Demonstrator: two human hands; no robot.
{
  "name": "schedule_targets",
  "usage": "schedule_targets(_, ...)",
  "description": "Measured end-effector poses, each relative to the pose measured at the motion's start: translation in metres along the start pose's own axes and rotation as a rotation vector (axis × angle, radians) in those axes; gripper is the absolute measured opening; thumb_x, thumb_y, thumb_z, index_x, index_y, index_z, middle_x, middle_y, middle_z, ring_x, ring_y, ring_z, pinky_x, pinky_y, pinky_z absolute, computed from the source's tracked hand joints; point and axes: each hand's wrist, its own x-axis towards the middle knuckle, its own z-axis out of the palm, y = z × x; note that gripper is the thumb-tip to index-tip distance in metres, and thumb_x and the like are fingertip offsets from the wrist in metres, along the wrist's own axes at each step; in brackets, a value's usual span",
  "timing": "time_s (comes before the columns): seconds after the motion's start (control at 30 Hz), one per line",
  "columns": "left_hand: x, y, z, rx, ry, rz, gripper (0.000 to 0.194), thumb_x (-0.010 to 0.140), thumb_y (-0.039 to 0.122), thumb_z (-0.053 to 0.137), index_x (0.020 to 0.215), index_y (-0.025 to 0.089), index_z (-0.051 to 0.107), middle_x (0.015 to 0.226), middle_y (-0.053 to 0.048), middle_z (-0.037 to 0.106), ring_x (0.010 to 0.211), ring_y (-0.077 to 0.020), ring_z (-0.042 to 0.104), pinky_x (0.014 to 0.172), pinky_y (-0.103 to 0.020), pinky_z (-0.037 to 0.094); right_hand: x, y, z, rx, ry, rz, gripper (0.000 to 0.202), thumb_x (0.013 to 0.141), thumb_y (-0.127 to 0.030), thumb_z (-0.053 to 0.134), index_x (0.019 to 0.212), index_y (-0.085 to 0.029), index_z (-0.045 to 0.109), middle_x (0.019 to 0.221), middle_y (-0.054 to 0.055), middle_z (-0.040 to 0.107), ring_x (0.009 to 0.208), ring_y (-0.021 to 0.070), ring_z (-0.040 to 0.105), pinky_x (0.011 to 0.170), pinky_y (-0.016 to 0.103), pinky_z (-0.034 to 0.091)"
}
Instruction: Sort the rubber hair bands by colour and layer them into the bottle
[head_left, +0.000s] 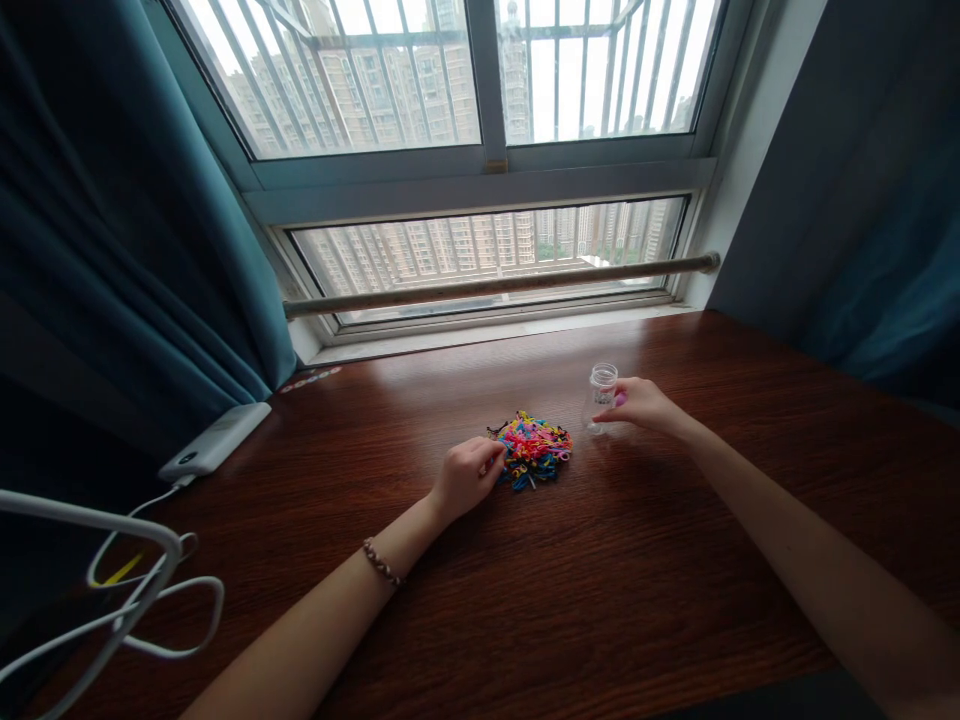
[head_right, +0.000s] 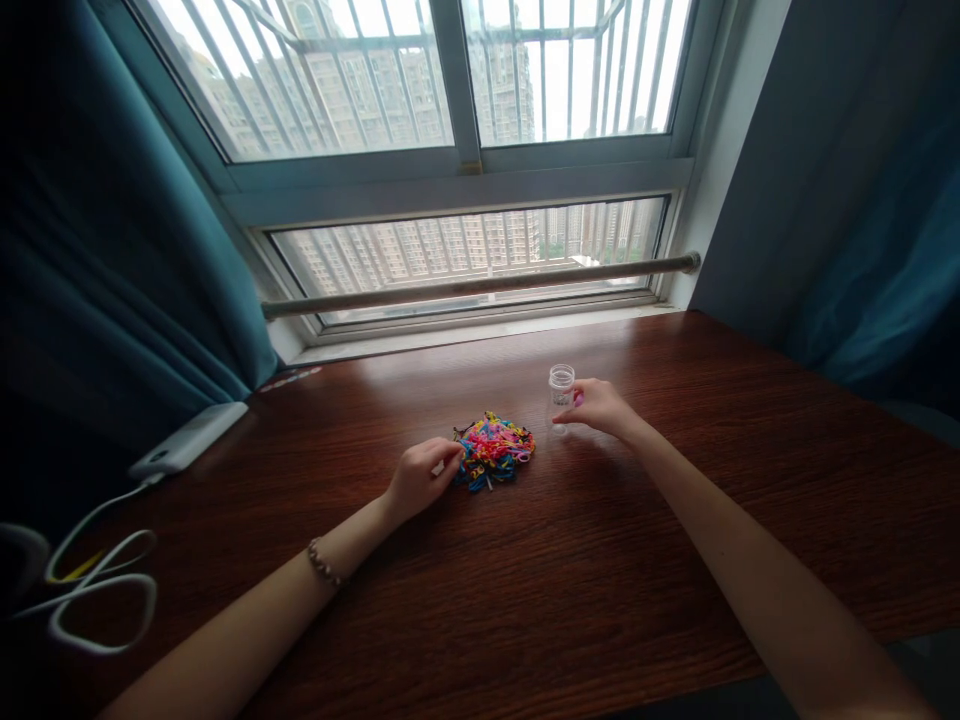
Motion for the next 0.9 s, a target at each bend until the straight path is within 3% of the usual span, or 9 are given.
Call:
schedule_targets(0.23, 0.0, 0.0, 0.0, 0.003, -0.009, 0.024, 0.014, 0.083, 0.021, 0.046, 0.08, 0.016, 0.059, 0.072, -0.004, 0.062, 0.066, -0.0136, 0.055, 0.064, -0.025, 0.043, 0.002, 0.002, 0.005, -0.118, -0.016, 0.022, 0.049, 0.051, -0.048, 0.071, 0.088, -0.016, 0.067, 0.072, 0.002, 0.063, 0.067, 0.0177, 0.057, 0.058, 0.025, 0.041)
schedule_targets(0.47, 0.0, 0.0, -0.001, 0.01, -0.012, 0.047, 0.016, 0.084, 0.022, 0.044, 0.081, 0.017, 0.059, 0.072, -0.005, 0.061, 0.067, -0.0135, 0.056, 0.065, -0.025, 0.044, 0.0, 0.021, -0.022, 0.036, -0.173, 0.143, 0.049, 0.05, -0.039, 0.073, 0.091, -0.015, 0.063, 0.084, 0.006, 0.065, 0.053, 0.0136, 0.057, 0.046, 0.024, 0.044)
schedule_targets(0.6, 0.0, 0.001, -0.001, -0.001, -0.006, 0.053, 0.015, 0.084, 0.022, 0.045, 0.083, 0.017, 0.059, 0.074, -0.005, 0.062, 0.068, -0.014, 0.057, 0.065, -0.025, 0.044, -0.005, 0.039, -0.027, 0.111, -0.128, 0.136, 0.044, 0.053, -0.036, 0.072, 0.089, -0.014, 0.062, 0.075, 0.005, 0.065, 0.047, 0.013, 0.056, 0.043, 0.025, 0.046)
schedule_targets(0.77, 0.001, 0.002, -0.002, -0.009, -0.005, 0.058, 0.015, 0.083, 0.022, 0.045, 0.083, 0.017, 0.059, 0.075, -0.005, 0.063, 0.068, -0.0139, 0.057, 0.065, -0.025, 0.045, -0.02, 0.056, -0.014, 0.181, -0.059, 0.017, 0.059, 0.056, -0.038, 0.071, 0.108, -0.02, 0.055, 0.083, 0.003, 0.066, 0.067, 0.0173, 0.062, 0.059, 0.028, 0.052)
schedule_targets(0.9, 0.001, 0.002, -0.002, -0.012, -0.002, 0.056, 0.014, 0.083, 0.02, 0.046, 0.082, 0.016, 0.059, 0.073, -0.005, 0.062, 0.067, -0.0132, 0.056, 0.064, -0.024, 0.044, -0.026, 0.064, -0.005, 0.142, -0.064, -0.012, 0.057, 0.057, -0.038, 0.071, 0.109, -0.021, 0.055, 0.086, 0.002, 0.068, 0.081, 0.0199, 0.063, 0.081, 0.032, 0.048)
